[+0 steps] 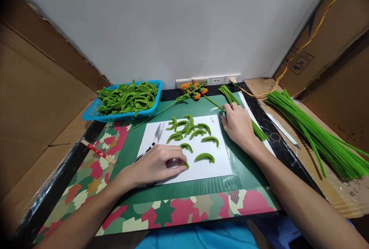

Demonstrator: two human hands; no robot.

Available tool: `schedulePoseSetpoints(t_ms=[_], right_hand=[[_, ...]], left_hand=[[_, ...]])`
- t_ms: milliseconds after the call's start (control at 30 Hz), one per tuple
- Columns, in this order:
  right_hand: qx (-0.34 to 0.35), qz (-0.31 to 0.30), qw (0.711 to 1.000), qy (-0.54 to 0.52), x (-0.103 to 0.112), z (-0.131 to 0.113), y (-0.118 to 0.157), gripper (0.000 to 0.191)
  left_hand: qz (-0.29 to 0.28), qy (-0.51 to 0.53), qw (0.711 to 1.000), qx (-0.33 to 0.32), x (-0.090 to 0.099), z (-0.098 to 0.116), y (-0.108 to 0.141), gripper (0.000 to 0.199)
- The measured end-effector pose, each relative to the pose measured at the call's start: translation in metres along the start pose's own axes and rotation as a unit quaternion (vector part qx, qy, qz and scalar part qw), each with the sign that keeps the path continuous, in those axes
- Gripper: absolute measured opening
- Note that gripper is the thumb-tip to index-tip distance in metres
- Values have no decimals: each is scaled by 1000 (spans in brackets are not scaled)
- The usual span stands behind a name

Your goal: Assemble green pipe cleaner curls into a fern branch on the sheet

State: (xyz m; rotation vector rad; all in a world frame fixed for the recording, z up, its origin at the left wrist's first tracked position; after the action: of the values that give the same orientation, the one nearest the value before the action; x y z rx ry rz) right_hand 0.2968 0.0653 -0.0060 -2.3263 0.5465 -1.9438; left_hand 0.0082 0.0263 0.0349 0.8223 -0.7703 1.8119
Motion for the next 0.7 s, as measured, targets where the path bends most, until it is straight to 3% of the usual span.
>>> schedulePoseSetpoints(t_ms=[267,433,533,700], right_hand=[[10,-30,999,-6,-9,6,-4,25],[12,-15,998,-62,-12,6,-6,31],[9,15,992,-122,-7,3,-6,32],[9,120,966,-230,8,-3,-2,26]], left_hand=[[5,-4,1000,4,3,0,1,15],[46,7,999,2,5,0,3,23],[89,8,996,3,7,0,4,28],[159,47,985,40,8,-5,7,28]])
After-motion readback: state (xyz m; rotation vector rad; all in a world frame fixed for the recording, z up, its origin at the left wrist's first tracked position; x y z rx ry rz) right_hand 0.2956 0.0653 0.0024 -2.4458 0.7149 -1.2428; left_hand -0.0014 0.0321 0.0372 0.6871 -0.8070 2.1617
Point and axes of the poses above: each hand's wrist, its own y-axis away from the middle knuckle, its own x-axis out of the back of the hand, z = x × y, the point moved 2 cm from there along -y, towards the middle knuckle, and after that the axes turned 15 degrees about -x, right-handed, at the moved point
